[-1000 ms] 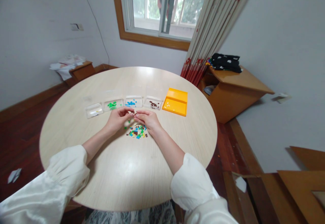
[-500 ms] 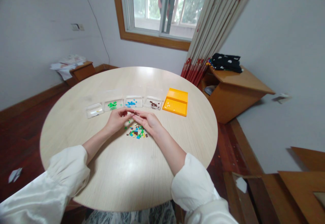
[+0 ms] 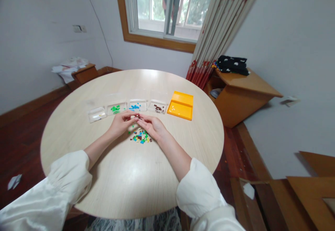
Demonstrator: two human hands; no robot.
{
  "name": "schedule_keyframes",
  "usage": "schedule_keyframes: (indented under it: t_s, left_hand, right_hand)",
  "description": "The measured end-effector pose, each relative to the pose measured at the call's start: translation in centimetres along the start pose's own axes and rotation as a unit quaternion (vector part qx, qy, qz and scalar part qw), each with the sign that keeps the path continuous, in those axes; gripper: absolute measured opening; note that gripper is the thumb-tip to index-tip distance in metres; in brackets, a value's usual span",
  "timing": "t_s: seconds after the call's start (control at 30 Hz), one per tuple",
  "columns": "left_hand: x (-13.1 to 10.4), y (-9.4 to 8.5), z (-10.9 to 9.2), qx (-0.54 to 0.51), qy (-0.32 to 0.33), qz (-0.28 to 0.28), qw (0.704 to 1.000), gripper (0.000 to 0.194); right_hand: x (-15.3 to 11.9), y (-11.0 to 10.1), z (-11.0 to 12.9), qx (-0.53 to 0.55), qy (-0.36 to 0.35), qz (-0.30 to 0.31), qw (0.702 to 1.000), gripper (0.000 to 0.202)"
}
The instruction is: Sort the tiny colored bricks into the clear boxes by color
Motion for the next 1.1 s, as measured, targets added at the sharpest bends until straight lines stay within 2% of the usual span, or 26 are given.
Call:
schedule_keyframes:
  t_s: [0.17,0.3,0.4,0.5,0.67,0.9,1.1]
  left_hand:
    - [0.0,-0.1,0.0,0.01,-0.005,-0.014,1.0,0.026]
    - [0.1,-0.4,0.0,0.025,-0.014,-0.028,0.999,0.031]
    - [0.1,-0.4,0.1,0.031,-0.016,-0.034,0.999,0.03]
    - [0.1,-0.4,0.2,0.033,-0.017,-0.036,0.999,0.03]
    - [0.1,-0.3,0.1,0.035,-0.023,-0.036,0.998,0.031]
    - [0.1,-0.4,0.0,0.041,-0.027,-0.034,0.998,0.031]
    - [0.1,-0.4,0.1,0.032,-0.036,-0.043,0.998,0.03]
  right_hand:
    - [-0.2,0.1,0.1,0.022,-0.005,0.013,1.0,0.036]
    - [-0.5,-0.3,1.3,0.032,-0.036,0.022,0.999,0.028]
    - [-0.8,-0.9,3.1,0.063,-0.094,-0.005,0.994,0.023]
    - [-1.1,-1.7,5.0,0.087,-0.146,-0.058,0.984,0.024]
    - [-1.4,-2.1,6.4,0.094,-0.158,-0.102,0.978,0.016]
    - [-1.4,-2.2,6.5,0.037,-0.176,-0.058,0.982,0.009]
    - [-1.7,-2.5,6.8,-0.052,-0.221,-0.036,0.973,0.024]
Point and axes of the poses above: each hand's wrist, its own x-axis towards the middle knuckle, its own y-axis out of the palm, z = x × y, the point moved 1 cm from there along x, towards the middle knuckle, and after that the axes turned 13 degrees about y, right-handed, at the moved point
